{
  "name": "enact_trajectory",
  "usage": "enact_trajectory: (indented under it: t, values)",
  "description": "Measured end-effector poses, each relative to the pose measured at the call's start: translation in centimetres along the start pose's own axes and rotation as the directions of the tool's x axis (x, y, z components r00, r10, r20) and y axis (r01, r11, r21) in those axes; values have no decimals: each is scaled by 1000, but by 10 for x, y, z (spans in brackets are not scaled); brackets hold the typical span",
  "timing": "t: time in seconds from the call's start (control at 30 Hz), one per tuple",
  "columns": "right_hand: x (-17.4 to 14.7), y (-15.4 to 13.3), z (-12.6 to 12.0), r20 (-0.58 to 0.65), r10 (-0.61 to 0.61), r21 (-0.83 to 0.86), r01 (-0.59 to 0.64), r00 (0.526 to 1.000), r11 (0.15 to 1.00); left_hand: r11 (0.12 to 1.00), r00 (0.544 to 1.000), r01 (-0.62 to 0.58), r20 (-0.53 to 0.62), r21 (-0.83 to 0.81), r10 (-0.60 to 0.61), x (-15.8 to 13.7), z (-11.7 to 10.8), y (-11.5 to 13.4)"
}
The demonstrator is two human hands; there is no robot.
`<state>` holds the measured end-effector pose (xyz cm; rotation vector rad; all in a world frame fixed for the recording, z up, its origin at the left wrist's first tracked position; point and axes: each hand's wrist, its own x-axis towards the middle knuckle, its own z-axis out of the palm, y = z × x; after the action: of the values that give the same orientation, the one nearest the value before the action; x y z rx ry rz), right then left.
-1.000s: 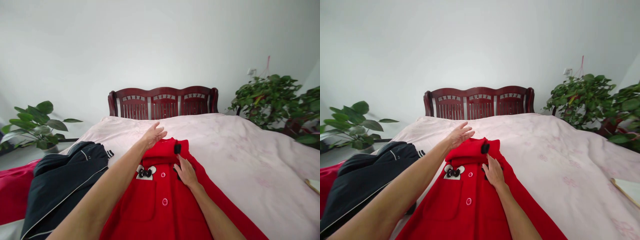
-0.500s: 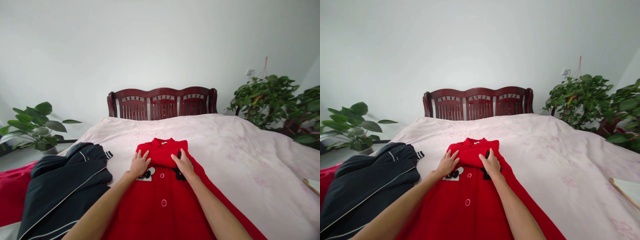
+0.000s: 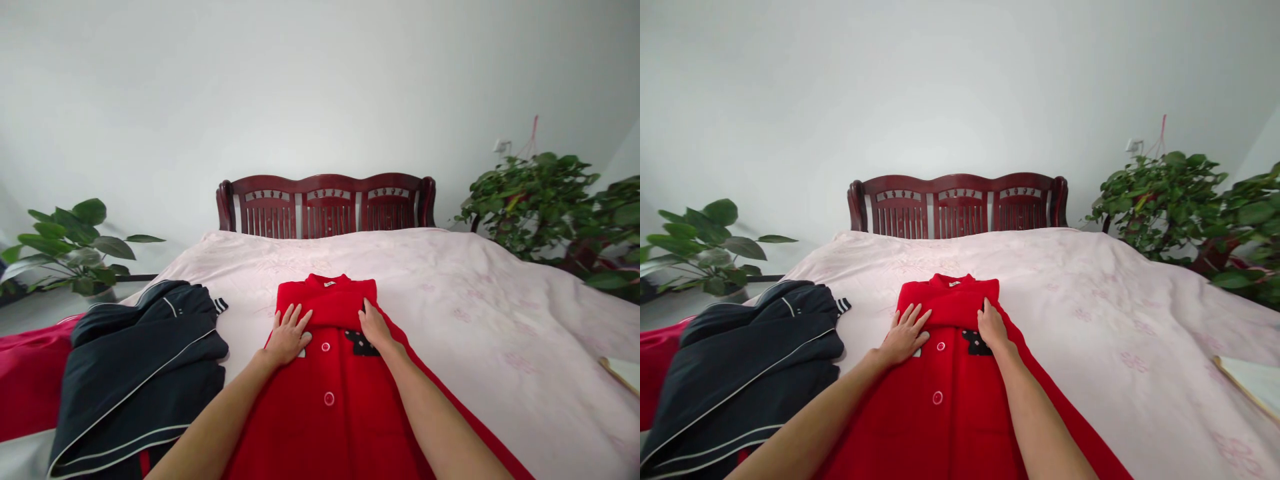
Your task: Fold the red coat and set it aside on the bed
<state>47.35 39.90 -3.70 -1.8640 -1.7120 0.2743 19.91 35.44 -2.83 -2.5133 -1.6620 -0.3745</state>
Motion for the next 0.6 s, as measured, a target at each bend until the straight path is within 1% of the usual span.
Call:
enact_trajectory:
  t: [0.1, 0.13, 0.2, 0.27, 0.3, 0.33, 0.37, 0.43, 0.53, 0.6]
  values:
    - [-13, 12, -6, 12, -40, 31, 40, 999, 999, 998, 998, -62, -13, -19, 62, -35, -2, -13]
    - [-20, 18, -9, 9, -69, 42, 69, 998, 997, 997, 997, -71, -20, -26, 71, -51, -2, -18]
    - [-38, 31, -15, -17, -165, 37, 166, 986, 986, 996, 996, -79, -31, -31, 78, -87, -1, -28]
    - [-58, 43, -20, -41, -292, -31, 291, 955, 956, 997, 996, -77, -52, -20, 76, -126, 0, -33]
    - [-69, 48, -22, -39, -344, -87, 340, 938, 936, 997, 995, -74, -64, -14, 73, -144, -1, -34]
    - [-79, 52, -25, -28, -371, -149, 363, 928, 920, 997, 995, -70, -76, -11, 69, -162, -2, -34]
    - [-89, 55, -28, -15, -374, -210, 362, 927, 908, 998, 995, -65, -82, -13, 64, -179, -4, -33]
    - [-108, 61, -36, 2, -320, -316, 304, 948, 899, 998, 996, -50, -74, -26, 48, -207, -10, -30]
    - [-134, 70, -52, 30, -157, -435, 155, 987, 887, 999, 999, -14, -47, -46, 12, -239, -19, -26]
    - [-152, 76, -66, 54, -74, -511, 92, 996, 855, 998, 999, 12, -51, -58, -15, -254, -23, -25]
